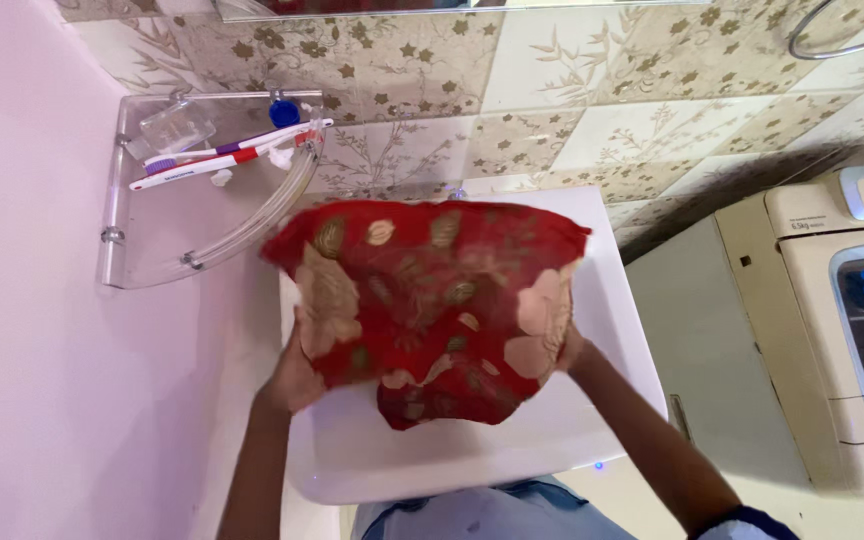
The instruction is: The person wipes a faucet using a piece of cloth.
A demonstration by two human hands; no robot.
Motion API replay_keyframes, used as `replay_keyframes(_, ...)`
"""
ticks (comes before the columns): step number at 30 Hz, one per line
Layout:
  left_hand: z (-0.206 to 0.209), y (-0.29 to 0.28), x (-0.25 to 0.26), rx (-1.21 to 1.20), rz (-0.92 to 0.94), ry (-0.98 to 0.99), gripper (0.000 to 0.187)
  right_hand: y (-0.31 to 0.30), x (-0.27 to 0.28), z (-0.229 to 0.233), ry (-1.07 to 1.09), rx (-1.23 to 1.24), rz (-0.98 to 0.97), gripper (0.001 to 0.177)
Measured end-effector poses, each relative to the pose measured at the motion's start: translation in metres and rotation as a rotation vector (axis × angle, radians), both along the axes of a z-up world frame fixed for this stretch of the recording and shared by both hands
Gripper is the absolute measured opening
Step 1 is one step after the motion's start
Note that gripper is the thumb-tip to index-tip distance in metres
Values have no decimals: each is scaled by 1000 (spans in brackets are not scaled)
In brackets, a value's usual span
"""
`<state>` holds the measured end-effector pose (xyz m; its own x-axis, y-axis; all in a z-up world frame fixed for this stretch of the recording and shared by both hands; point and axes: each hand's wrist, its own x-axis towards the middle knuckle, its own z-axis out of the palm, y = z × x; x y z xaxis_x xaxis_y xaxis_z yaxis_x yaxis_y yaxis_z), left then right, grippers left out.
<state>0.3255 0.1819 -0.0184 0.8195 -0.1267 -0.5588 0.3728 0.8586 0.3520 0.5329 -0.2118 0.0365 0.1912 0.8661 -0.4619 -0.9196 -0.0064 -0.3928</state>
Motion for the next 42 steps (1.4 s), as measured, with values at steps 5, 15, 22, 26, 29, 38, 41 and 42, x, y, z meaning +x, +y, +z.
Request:
replay_keyframes(5, -25, -28, -76, -128, 129, 211, 104, 31, -65, -10, 124, -237, -62, 89)
replay_keyframes(15, -22, -16, -59, 661, -281, 21, 56, 8, -9, 33, -1146, -697, 157, 43)
replay_keyframes(22, -14, -23, -19, 853, -121, -126, 64, 9, 12, 62, -978, -716, -188, 27)
replay_keyframes(26, -9, -16, -10, 732, 43, -124, 48, 14, 18, 89, -976, -757, -273, 20)
replay_keyframes(29, 14, -18, 2, 538, 258, -48, 58, 4, 28, 82, -847, -682, -365, 16)
replay_keyframes(38, 73, -24, 5, 908, 287, -15, 56, -1, 34, 72, -851, -875, -392, 40)
replay_keyframes(41, 76, -28, 0, 985, 297, 58, 42, 6, 33, 82, -887, -858, -425, 53)
replay_keyframes(42, 77, -28, -3, 1023, 294, 41, 40, 7, 32, 84, -906, -839, -438, 56)
